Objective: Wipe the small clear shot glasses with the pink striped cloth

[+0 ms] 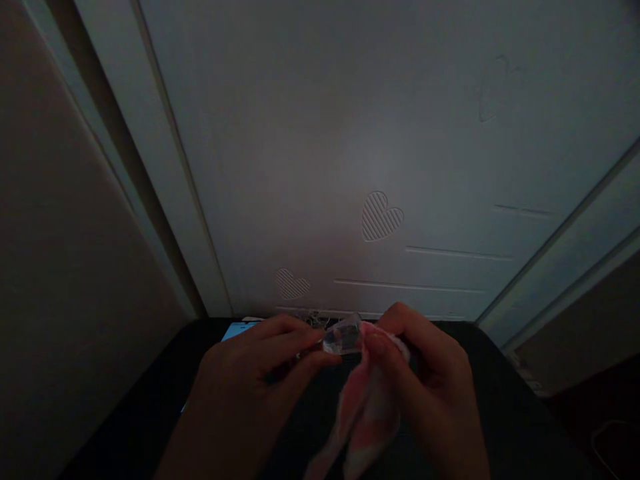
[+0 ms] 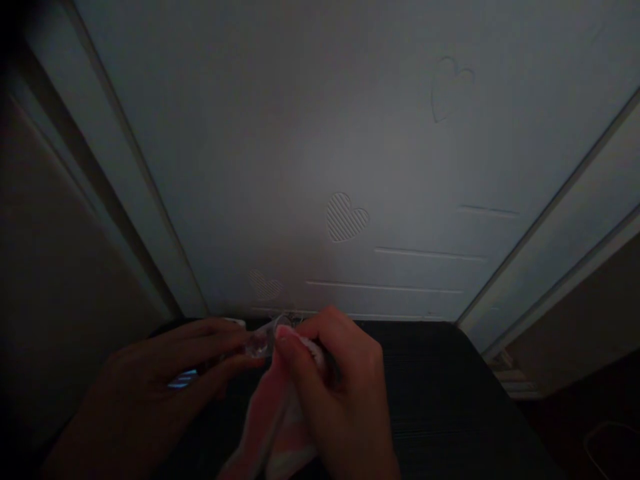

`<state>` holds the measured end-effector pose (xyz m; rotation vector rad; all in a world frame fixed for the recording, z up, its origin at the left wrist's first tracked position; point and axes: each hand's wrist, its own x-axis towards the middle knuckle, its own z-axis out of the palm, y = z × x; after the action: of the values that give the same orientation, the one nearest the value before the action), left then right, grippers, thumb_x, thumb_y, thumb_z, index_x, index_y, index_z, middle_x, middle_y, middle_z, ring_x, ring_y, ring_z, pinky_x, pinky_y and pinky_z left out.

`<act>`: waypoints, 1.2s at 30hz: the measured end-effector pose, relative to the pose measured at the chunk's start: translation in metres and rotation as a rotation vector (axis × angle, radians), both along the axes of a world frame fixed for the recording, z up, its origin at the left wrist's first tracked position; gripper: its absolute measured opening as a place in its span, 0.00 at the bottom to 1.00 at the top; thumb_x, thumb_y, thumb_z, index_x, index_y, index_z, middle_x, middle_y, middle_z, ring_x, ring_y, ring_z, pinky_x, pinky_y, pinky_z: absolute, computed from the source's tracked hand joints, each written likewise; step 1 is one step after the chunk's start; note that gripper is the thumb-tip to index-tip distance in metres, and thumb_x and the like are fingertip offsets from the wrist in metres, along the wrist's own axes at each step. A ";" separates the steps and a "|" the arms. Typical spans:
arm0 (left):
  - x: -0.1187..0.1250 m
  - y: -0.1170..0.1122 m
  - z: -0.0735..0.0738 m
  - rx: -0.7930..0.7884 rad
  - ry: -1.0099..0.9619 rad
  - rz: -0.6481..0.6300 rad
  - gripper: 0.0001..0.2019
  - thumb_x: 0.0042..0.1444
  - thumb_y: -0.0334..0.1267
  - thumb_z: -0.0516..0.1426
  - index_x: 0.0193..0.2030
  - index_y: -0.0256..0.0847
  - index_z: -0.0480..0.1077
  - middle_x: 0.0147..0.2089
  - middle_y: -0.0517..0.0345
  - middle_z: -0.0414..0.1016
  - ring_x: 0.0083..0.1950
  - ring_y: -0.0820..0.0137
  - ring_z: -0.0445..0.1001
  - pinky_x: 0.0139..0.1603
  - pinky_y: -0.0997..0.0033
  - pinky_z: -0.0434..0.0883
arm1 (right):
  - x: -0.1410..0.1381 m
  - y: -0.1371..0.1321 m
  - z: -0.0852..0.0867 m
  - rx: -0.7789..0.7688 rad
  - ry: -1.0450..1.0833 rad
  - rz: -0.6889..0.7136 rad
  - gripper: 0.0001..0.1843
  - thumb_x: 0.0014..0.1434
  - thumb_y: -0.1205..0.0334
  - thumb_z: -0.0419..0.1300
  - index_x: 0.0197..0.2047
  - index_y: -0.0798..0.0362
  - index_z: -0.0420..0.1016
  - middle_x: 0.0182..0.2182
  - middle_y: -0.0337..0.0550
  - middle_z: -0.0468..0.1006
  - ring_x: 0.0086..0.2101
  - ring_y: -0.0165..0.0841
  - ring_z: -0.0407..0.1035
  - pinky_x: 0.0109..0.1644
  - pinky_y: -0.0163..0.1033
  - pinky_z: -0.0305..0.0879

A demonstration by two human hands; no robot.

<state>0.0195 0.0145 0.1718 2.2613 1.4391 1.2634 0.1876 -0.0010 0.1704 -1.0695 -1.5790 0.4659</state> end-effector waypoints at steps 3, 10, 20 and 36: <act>0.000 -0.003 0.001 0.018 -0.009 -0.001 0.07 0.50 0.41 0.57 0.26 0.50 0.77 0.31 0.66 0.79 0.31 0.73 0.77 0.30 0.81 0.72 | 0.002 0.001 0.001 -0.062 0.079 0.051 0.09 0.56 0.62 0.59 0.25 0.52 0.70 0.20 0.32 0.68 0.23 0.23 0.62 0.24 0.28 0.56; 0.001 -0.001 0.000 0.094 -0.026 0.020 0.06 0.50 0.42 0.58 0.28 0.50 0.78 0.32 0.65 0.79 0.31 0.74 0.77 0.29 0.82 0.72 | 0.001 0.002 0.000 -0.221 0.255 0.090 0.07 0.50 0.63 0.64 0.28 0.51 0.68 0.20 0.31 0.68 0.21 0.24 0.62 0.21 0.27 0.56; 0.000 -0.002 -0.003 0.078 -0.058 -0.035 0.06 0.49 0.44 0.59 0.28 0.50 0.78 0.31 0.64 0.79 0.30 0.72 0.77 0.27 0.81 0.73 | 0.006 0.005 0.002 0.038 0.139 0.178 0.07 0.50 0.71 0.62 0.27 0.50 0.78 0.23 0.35 0.73 0.25 0.26 0.66 0.27 0.30 0.60; 0.000 -0.006 -0.004 0.016 -0.110 -0.023 0.06 0.48 0.45 0.60 0.30 0.49 0.76 0.28 0.65 0.78 0.27 0.74 0.75 0.25 0.82 0.71 | 0.009 0.002 0.008 0.074 0.002 0.155 0.03 0.51 0.66 0.63 0.30 0.50 0.79 0.25 0.39 0.72 0.27 0.29 0.68 0.26 0.31 0.62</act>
<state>0.0198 0.0081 0.1676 2.1754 1.3657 1.3736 0.1962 0.0011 0.1784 -0.8950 -1.6720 0.5082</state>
